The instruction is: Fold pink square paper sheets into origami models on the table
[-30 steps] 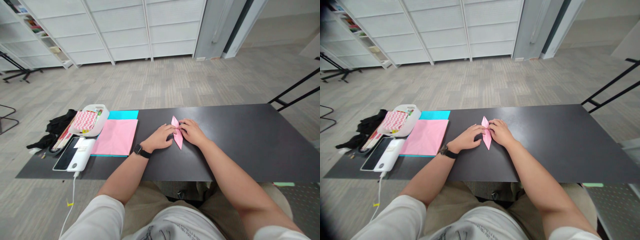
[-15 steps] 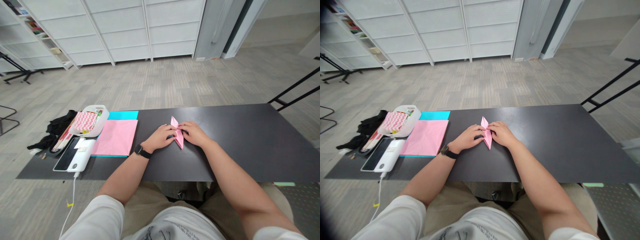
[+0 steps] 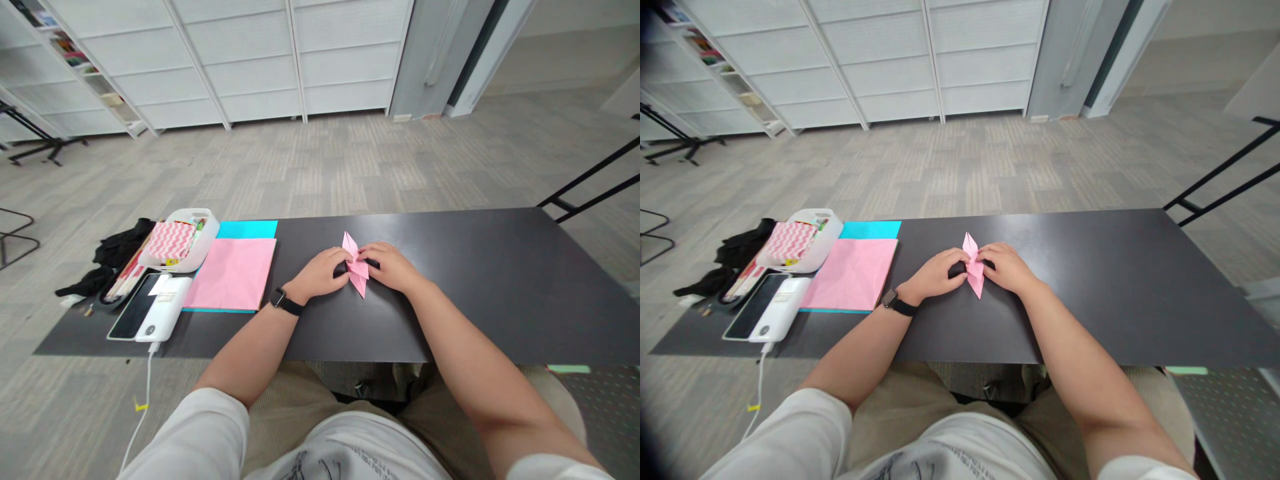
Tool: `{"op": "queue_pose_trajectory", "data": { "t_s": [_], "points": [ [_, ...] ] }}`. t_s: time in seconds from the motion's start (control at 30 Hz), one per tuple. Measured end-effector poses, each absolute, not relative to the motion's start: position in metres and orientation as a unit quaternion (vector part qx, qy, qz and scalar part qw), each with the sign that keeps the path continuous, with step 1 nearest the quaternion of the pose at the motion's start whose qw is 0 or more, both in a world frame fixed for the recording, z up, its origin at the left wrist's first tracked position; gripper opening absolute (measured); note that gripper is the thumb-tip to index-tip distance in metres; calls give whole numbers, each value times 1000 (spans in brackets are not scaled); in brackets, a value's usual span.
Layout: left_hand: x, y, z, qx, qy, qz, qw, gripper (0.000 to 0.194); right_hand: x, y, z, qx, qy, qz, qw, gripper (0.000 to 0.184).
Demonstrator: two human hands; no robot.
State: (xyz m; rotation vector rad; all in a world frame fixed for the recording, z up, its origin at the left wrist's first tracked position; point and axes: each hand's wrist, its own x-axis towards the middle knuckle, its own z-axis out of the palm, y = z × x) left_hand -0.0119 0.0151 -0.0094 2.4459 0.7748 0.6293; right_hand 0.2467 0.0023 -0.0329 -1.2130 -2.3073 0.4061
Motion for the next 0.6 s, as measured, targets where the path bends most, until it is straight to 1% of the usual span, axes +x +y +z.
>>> {"op": "queue_pose_trajectory", "data": {
  "t_s": [0.1, 0.17, 0.27, 0.33, 0.5, 0.6],
  "points": [
    [-12, 16, -12, 897, 322, 221, 207, 27, 243, 2, -32, -450, -843, 145, 256, 19],
    [-12, 17, -15, 895, 346, 211, 185, 23, 241, 1, -30, -446, -843, 143, 265, 20],
    [-14, 20, -18, 897, 356, 198, 168, 13, 238, -2, -27, -438, -846, 148, 265, 21],
    [-14, 21, -19, 899, 358, 194, 161, 10, 236, -4, -25, -438, -848, 154, 256, 20],
    [-15, 20, -18, 900, 356, 189, 163, 12, 234, -7, -25, -472, -836, 146, 238, 13],
    [-15, 16, -16, 901, 354, 185, 169, 13, 235, -8, -25, -473, -838, 153, 227, 13]
  ]
}}
